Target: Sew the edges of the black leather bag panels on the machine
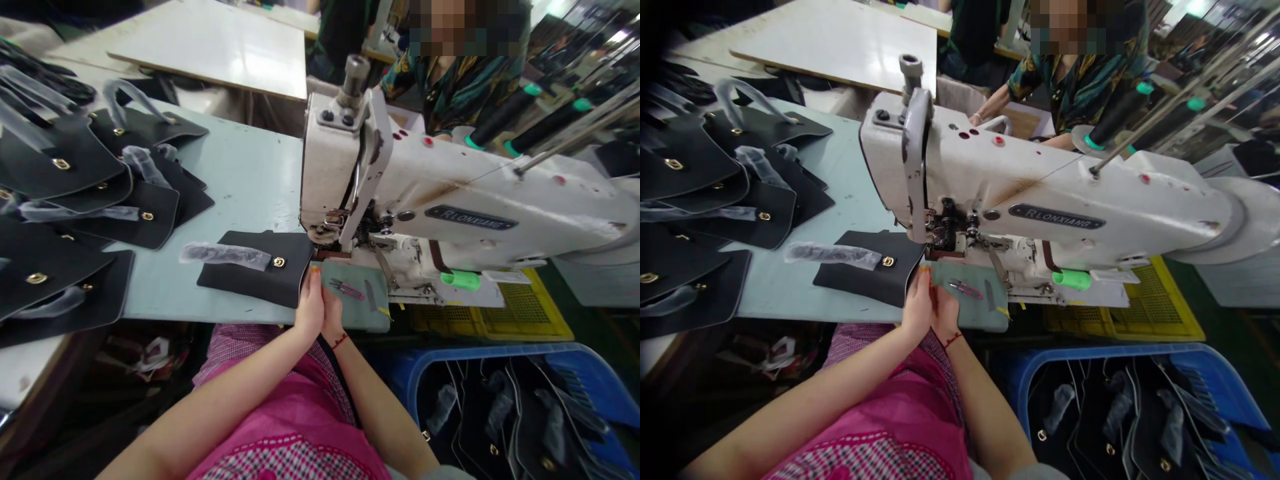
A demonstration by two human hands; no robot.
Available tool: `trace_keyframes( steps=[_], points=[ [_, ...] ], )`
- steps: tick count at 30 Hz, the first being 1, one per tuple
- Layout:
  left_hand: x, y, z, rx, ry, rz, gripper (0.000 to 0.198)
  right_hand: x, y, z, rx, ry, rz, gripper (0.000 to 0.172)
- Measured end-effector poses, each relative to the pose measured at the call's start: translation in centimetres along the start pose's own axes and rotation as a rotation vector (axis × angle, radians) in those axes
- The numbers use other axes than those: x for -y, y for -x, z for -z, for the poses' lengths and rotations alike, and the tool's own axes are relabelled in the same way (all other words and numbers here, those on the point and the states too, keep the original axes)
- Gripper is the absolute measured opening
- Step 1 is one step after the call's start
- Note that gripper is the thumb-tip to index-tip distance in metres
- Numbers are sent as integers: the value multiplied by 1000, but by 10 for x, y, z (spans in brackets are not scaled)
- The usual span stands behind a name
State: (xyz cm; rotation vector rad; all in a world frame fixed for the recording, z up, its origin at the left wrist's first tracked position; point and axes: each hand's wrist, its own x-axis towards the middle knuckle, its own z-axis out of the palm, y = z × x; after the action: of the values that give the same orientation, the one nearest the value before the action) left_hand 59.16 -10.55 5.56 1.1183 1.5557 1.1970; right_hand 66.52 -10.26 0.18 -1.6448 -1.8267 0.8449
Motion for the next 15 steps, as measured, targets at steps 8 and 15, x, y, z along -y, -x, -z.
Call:
trace_keyframes(
  steps=[8, 15],
  points=[
    [56, 34, 167, -211, -395, -300, 35, 62, -27, 40, 4, -725, -231, 54],
    [42, -77, 214, 210, -836, -672, 53, 98, -62, 25, -118, -353, -97, 57]
  ],
)
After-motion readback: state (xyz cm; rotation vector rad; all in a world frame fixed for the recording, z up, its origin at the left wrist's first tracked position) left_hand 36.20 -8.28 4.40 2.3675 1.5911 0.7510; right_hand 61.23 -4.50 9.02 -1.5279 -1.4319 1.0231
